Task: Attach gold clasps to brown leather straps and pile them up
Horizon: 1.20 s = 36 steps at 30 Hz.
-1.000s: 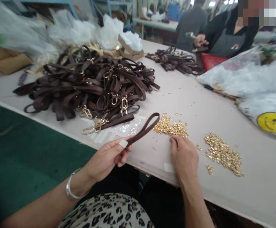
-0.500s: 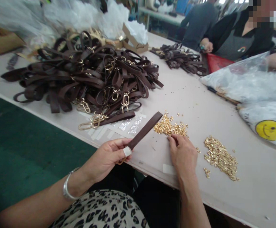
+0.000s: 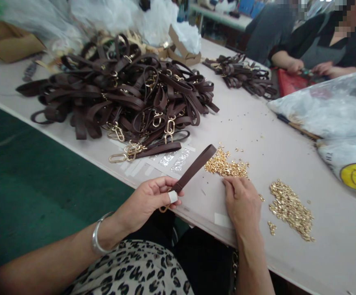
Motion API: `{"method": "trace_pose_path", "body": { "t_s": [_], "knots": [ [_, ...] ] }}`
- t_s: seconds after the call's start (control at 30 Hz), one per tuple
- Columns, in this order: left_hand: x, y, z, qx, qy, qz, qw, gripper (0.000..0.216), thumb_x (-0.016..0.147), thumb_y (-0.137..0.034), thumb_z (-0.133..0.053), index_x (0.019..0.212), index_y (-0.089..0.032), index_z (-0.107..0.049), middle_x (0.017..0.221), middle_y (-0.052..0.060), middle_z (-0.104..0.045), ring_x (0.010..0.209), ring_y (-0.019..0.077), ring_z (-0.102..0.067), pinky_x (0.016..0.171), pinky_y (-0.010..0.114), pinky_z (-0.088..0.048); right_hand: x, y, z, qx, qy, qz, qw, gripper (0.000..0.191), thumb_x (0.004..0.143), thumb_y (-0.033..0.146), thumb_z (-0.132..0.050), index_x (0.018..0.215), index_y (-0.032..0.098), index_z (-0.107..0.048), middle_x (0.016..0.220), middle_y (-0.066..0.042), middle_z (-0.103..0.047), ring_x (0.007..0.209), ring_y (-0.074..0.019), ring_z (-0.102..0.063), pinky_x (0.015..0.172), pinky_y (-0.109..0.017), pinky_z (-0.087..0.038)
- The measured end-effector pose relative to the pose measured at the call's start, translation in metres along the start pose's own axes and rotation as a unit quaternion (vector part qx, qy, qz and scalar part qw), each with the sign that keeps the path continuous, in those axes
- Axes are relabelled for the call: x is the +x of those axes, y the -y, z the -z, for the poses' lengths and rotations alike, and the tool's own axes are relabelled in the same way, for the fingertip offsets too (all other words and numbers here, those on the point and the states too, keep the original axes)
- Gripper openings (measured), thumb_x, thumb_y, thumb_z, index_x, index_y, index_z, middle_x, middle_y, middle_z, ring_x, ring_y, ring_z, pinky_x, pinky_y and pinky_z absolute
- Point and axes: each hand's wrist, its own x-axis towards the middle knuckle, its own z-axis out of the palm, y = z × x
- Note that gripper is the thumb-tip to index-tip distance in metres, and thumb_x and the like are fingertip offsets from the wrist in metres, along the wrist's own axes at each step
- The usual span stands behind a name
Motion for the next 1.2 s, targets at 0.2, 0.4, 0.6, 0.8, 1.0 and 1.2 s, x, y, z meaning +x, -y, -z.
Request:
{"method": "trace_pose_path", "body": {
  "t_s": [0.2, 0.4, 0.6, 0.8, 1.0, 1.2],
  "knots": [
    [-0.001, 0.001, -0.002, -0.016, 0.0, -0.004, 1.0, 0.026, 0.076, -0.013, -0.072, 0.101, -0.014, -0.064, 0.09, 0.003, -0.075, 0.07, 0.0101, -0.068, 0.071, 0.024, -0.051, 0.008, 0.0, -0.001, 0.011, 0.019, 0.012, 1.0, 0.029, 0.097, 0.037, -0.048, 0.09, 0.021, -0.071, 0.089, -0.006, -0.069, 0.085, -0.0217, -0.063, 0.075, -0.032, -0.046],
    [0.002, 0.008, -0.005, -0.014, 0.018, -0.031, 0.999, 0.024, 0.078, -0.014, -0.074, 0.101, -0.016, -0.068, 0.097, 0.004, -0.076, 0.087, 0.0144, -0.07, 0.084, 0.027, -0.05, -0.014, 0.041, 0.025, 0.266, 0.012, -0.184, 0.946, 0.025, 0.089, 0.045, -0.062, 0.097, 0.022, -0.072, 0.083, -0.004, -0.073, 0.077, -0.0206, -0.068, 0.071, -0.033, -0.052],
    [0.002, 0.014, -0.01, 0.005, 0.082, -0.068, 0.994, 0.027, 0.084, -0.015, -0.067, 0.111, -0.017, -0.069, 0.095, 0.003, -0.077, 0.083, 0.014, -0.069, 0.081, 0.026, -0.051, -0.036, 0.094, 0.03, 0.476, 0.081, -0.201, 0.852, 0.017, 0.086, 0.039, -0.071, 0.093, 0.024, -0.074, 0.077, 0.0, -0.073, 0.07, -0.0149, -0.068, 0.068, -0.027, -0.057],
    [-0.002, 0.016, -0.01, 0.078, 0.093, -0.098, 0.988, 0.035, 0.085, -0.01, -0.057, 0.117, -0.017, -0.069, 0.097, 0.003, -0.076, 0.087, 0.0153, -0.069, 0.083, 0.027, -0.051, -0.041, 0.094, 0.023, 0.474, 0.088, -0.222, 0.848, 0.014, 0.084, 0.037, -0.073, 0.091, 0.025, -0.075, 0.076, 0.001, -0.072, 0.071, -0.0138, -0.068, 0.069, -0.024, -0.058],
    [-0.003, 0.021, -0.009, 0.129, 0.091, -0.098, 0.983, 0.037, 0.087, -0.014, -0.056, 0.122, -0.019, -0.067, 0.1, 0.004, -0.076, 0.093, 0.0184, -0.068, 0.086, 0.029, -0.051, -0.046, 0.093, 0.023, 0.491, 0.102, -0.22, 0.837, 0.016, 0.085, 0.037, -0.071, 0.091, 0.023, -0.074, 0.09, -0.002, -0.073, 0.079, -0.0167, -0.067, 0.071, -0.028, -0.057],
    [-0.011, 0.02, -0.01, 0.243, 0.062, -0.157, 0.955, 0.033, 0.09, -0.017, -0.056, 0.119, -0.021, -0.07, 0.099, 0.002, -0.077, 0.092, 0.0196, -0.069, 0.085, 0.028, -0.052, -0.051, 0.101, 0.025, 0.535, 0.098, -0.265, 0.796, 0.017, 0.084, 0.037, -0.071, 0.09, 0.022, -0.069, 0.082, 0.0, -0.071, 0.074, -0.0158, -0.066, 0.071, -0.029, -0.057]
  ]
}}
